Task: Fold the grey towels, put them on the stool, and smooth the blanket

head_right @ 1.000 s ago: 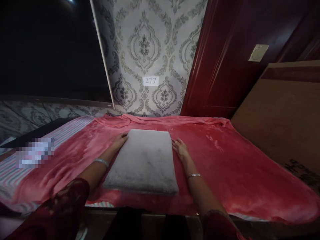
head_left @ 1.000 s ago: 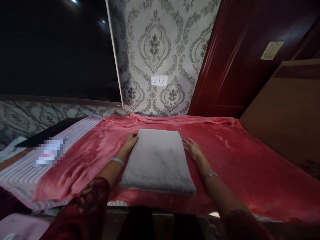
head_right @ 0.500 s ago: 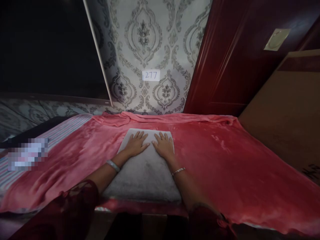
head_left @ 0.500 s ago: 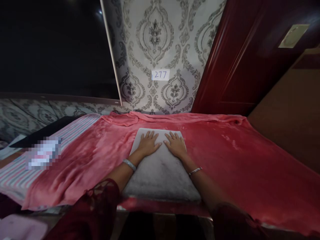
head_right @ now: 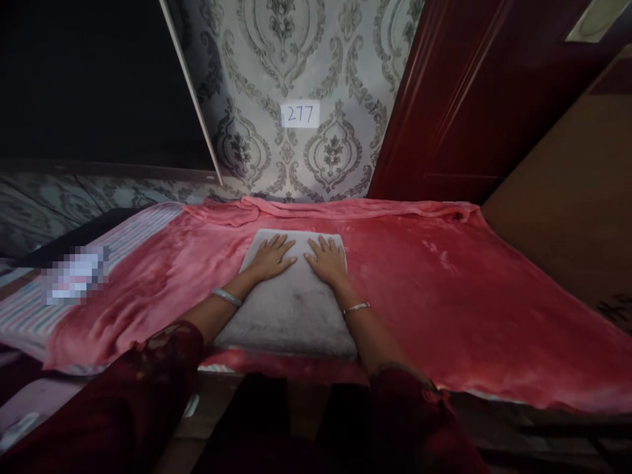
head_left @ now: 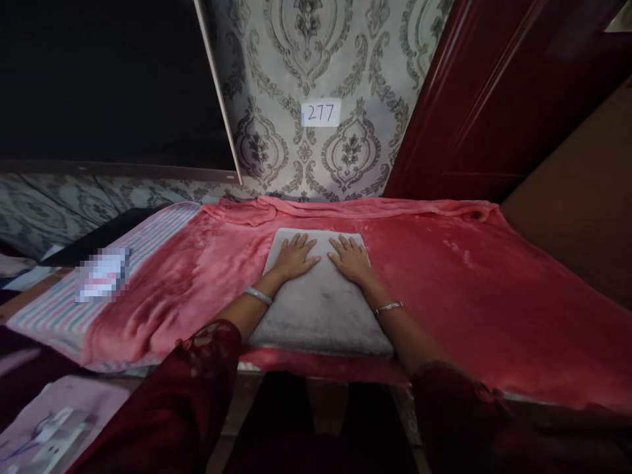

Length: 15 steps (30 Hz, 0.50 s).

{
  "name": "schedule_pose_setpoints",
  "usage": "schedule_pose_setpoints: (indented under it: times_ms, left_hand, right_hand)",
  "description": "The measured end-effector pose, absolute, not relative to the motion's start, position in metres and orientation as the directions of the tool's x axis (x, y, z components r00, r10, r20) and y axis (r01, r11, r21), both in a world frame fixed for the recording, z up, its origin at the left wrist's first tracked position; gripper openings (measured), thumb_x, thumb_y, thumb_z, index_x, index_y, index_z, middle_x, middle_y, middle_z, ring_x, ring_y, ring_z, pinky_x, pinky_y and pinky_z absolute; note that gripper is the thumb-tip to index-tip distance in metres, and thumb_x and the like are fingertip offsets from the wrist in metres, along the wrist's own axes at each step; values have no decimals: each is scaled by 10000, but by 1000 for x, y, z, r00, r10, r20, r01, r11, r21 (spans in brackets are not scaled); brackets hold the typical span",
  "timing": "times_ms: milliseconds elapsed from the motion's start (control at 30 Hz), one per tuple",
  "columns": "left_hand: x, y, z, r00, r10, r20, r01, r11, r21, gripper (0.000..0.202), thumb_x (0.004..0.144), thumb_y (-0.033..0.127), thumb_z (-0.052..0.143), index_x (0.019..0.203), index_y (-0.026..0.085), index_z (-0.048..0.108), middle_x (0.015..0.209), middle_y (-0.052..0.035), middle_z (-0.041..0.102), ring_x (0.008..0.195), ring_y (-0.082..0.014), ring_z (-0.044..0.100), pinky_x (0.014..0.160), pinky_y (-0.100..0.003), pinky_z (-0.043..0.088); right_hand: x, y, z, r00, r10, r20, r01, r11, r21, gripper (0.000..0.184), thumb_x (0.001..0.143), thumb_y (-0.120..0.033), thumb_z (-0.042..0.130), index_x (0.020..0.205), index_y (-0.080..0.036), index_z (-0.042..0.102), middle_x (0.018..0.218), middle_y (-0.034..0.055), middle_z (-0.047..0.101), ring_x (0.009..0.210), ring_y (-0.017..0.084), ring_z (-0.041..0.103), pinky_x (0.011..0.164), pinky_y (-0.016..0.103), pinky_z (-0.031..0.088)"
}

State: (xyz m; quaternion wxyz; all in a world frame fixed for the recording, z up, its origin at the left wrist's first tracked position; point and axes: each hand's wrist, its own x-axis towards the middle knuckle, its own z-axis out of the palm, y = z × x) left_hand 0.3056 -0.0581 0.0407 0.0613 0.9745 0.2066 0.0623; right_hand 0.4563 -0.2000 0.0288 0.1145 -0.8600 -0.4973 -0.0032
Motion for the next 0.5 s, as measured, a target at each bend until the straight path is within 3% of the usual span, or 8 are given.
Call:
schedule_pose_setpoints:
  times_ms: [133,233,333,400,500]
  left_hand:
    - [291,-52,55,925,379,-19,377,-915,146,646,1034,507,337,1617,231,286,1705,-115,190,1575,-325,140,1248,-562,143]
    - [261,-61,63,911,412,-28,411,-898,158,668,1032,520,322,1616,201,273,1690,-151,231,1561,-327,202,1235,-568,181]
    - [218,-88,59,934,354,51,341,-925,168,706,1014,575,349,1610,200,293,1677,-162,265,1556,-323,222,1236,-564,198]
    - [192,-111,48,958,265,107,247,-956,158,699,1004,590,391,1611,255,301,1687,-122,259,1565,-328,190,1244,-588,170]
    - [168,-134,30,957,262,123,242,-958,156,678,1002,583,417,1610,305,305,1701,-100,215,1568,-367,153,1225,-657,164]
  right_hand:
    - [468,-211,40,454,891,4,873,-444,-204,598,1062,-504,332,1625,-305,291,1702,61,172,1557,320,166,1228,577,211]
    - [461,-236,41,472,881,-30,853,-465,-237,629,1062,-503,298,1629,-230,291,1686,121,209,1540,336,224,1208,570,269]
    - [429,-276,32,460,883,89,871,-430,-237,673,1049,-555,302,1630,-215,294,1664,151,271,1527,364,249,1192,579,295]
    - [401,-302,23,372,910,184,920,-334,-207,663,1037,-591,329,1627,-288,298,1686,92,232,1544,359,196,1205,588,264]
    - [372,-328,10,308,934,183,945,-277,-173,633,1033,-594,361,1608,-331,341,1690,45,230,1551,349,173,1223,582,227]
